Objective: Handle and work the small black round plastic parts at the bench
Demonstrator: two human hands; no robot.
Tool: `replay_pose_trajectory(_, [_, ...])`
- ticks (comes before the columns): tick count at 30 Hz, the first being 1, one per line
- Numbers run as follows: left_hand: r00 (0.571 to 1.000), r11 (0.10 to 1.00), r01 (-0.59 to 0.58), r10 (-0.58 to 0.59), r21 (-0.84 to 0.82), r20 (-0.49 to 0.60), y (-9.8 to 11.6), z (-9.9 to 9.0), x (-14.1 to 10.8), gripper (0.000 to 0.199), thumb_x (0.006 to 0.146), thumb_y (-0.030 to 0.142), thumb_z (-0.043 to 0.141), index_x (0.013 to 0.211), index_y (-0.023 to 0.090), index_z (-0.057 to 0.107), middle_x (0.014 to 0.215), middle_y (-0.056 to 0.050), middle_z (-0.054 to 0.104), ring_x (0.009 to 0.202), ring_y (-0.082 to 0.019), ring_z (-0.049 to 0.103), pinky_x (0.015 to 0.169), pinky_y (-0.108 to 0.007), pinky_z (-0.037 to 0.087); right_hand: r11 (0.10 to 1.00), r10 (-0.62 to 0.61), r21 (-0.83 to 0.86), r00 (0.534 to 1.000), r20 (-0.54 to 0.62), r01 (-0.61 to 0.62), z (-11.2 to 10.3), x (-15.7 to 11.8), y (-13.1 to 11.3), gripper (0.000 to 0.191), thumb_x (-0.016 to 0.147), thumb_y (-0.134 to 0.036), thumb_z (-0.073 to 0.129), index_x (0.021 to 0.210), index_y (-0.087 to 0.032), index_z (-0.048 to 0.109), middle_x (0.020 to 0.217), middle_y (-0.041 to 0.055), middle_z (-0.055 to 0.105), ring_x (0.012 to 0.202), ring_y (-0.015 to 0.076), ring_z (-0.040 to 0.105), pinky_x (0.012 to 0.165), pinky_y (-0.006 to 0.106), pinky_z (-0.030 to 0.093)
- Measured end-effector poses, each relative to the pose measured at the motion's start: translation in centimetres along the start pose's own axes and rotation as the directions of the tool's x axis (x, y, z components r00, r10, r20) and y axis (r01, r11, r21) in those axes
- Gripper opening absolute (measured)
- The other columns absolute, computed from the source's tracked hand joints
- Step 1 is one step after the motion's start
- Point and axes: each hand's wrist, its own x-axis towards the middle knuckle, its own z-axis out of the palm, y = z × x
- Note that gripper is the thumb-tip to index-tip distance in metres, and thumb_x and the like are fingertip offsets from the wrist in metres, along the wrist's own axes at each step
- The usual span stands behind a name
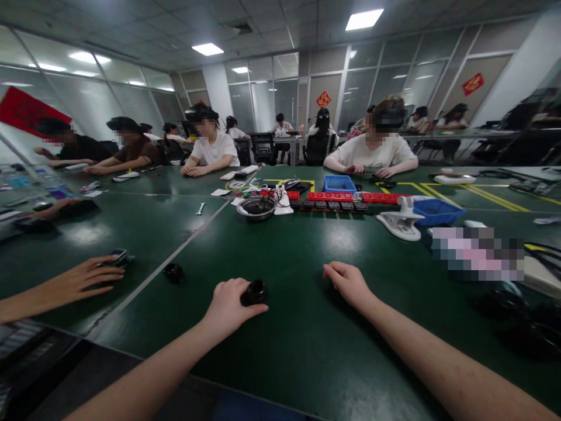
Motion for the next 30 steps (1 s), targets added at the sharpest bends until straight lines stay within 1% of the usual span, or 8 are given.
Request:
replay_pose_trajectory(4, [0.983, 0.983, -0.182, 0.182, -0.014, 0.022, 5.1, 2.1, 5.1, 0.055, 0.056, 0.067, 0.046, 0.081, 0.019, 0.059, 0.08, -0.004, 0.057, 0.079, -0.022, 0.05, 0.072, -0.034, 0.033, 0.998, 0.029, 0.056, 0.993, -0.115, -0.023, -2.2, 1.1, 0.3, 0.033, 0.075, -0.04, 0.037, 0.059, -0.016, 0.054, 0.05, -0.0015, 0.048, 0.048, 0.011, 0.044, 0.048, 0.022, 0.032])
replay_pose_trajectory(7, [0.972, 0.972, -0.233, 0.233, -0.013, 0.015, 8.8, 4.4, 8.9, 0.053, 0.056, 0.066, 0.047, 0.077, 0.019, 0.06, 0.076, -0.004, 0.057, 0.077, -0.022, 0.05, 0.069, -0.032, 0.034, 0.996, 0.058, 0.082, 0.982, -0.177, -0.044, -3.8, 2.0, 1.7, 0.033, 0.073, -0.039, 0.038, 0.056, -0.015, 0.054, 0.055, 0.0006, 0.051, 0.053, 0.0124, 0.046, 0.051, 0.023, 0.033])
replay_pose_trajectory(12, [0.948, 0.947, -0.317, 0.316, -0.059, -0.035, 12.9, 7.1, 12.1, 0.052, 0.057, 0.065, 0.048, 0.079, 0.02, 0.06, 0.075, -0.004, 0.056, 0.078, -0.022, 0.05, 0.071, -0.032, 0.034, 0.993, 0.093, 0.096, 0.959, -0.268, -0.07, -5.0, 2.4, 5.0, 0.037, 0.074, -0.043, 0.036, 0.057, -0.015, 0.053, 0.054, 0.001, 0.05, 0.056, 0.014, 0.047, 0.055, 0.025, 0.034])
replay_pose_trajectory(16, [0.936, 0.926, -0.351, 0.345, -0.138, -0.065, 13.1, 7.8, 12.4, 0.052, 0.057, 0.063, 0.049, 0.086, 0.021, 0.059, 0.08, -0.004, 0.055, 0.081, -0.022, 0.049, 0.075, -0.035, 0.033, 0.984, 0.061, 0.176, 0.968, -0.245, -0.018, -4.5, 2.2, 6.0, 0.036, 0.077, -0.044, 0.033, 0.067, -0.016, 0.053, 0.055, -0.0008, 0.047, 0.056, 0.0132, 0.046, 0.056, 0.025, 0.035])
replay_pose_trajectory(19, [0.937, 0.905, -0.349, 0.339, -0.245, -0.081, 12.5, 7.7, 12.4, 0.074, 0.05, 0.063, 0.056, 0.11, 0.022, 0.046, 0.096, -0.006, 0.052, 0.091, -0.024, 0.046, 0.081, -0.037, 0.032, 0.975, 0.023, 0.22, 0.986, -0.167, 0.015, -4.0, 2.3, 5.9, 0.033, 0.078, -0.043, 0.035, 0.069, -0.016, 0.052, 0.057, -0.0012, 0.046, 0.058, 0.0128, 0.045, 0.058, 0.026, 0.036])
replay_pose_trajectory(22, [0.937, 0.862, -0.342, 0.343, -0.375, -0.065, 11.9, 7.4, 12.9, 0.087, 0.047, 0.06, 0.06, 0.121, 0.02, 0.034, 0.106, -0.008, 0.047, 0.093, -0.024, 0.045, 0.083, -0.038, 0.033, 0.923, 0.039, 0.385, 0.995, -0.087, -0.002, -4.3, 2.4, 5.8, 0.026, 0.076, -0.039, 0.04, 0.085, -0.017, 0.05, 0.068, 0.0001, 0.05, 0.066, 0.0132, 0.047, 0.063, 0.026, 0.038])
replay_pose_trajectory(26, [0.891, 0.717, -0.406, 0.45, -0.567, -0.07, 11.3, 6.7, 13.8, 0.069, 0.057, 0.048, 0.062, 0.116, 0.021, 0.04, 0.104, -0.006, 0.047, 0.093, -0.018, 0.047, 0.082, -0.03, 0.038, 0.849, -0.013, 0.523, 0.985, 0.172, -0.08, -5.7, 2.5, 6.0, 0.045, 0.065, -0.028, 0.056, 0.107, -0.021, 0.04, 0.097, 0.0037, 0.05, 0.08, 0.0139, 0.049, 0.072, 0.029, 0.039])
replay_pose_trajectory(30, [0.863, 0.656, -0.457, 0.491, -0.6, -0.12, 11.1, 6.2, 14.1, 0.059, 0.057, 0.042, 0.065, 0.11, 0.021, 0.048, 0.099, -0.005, 0.051, 0.094, -0.018, 0.047, 0.084, -0.03, 0.037, 0.929, -0.079, 0.363, 0.924, 0.375, -0.068, -6.4, 2.3, 6.0, 0.061, 0.062, -0.022, 0.061, 0.117, -0.019, 0.035, 0.111, 0.0068, 0.047, 0.094, 0.0176, 0.046, 0.082, 0.034, 0.036])
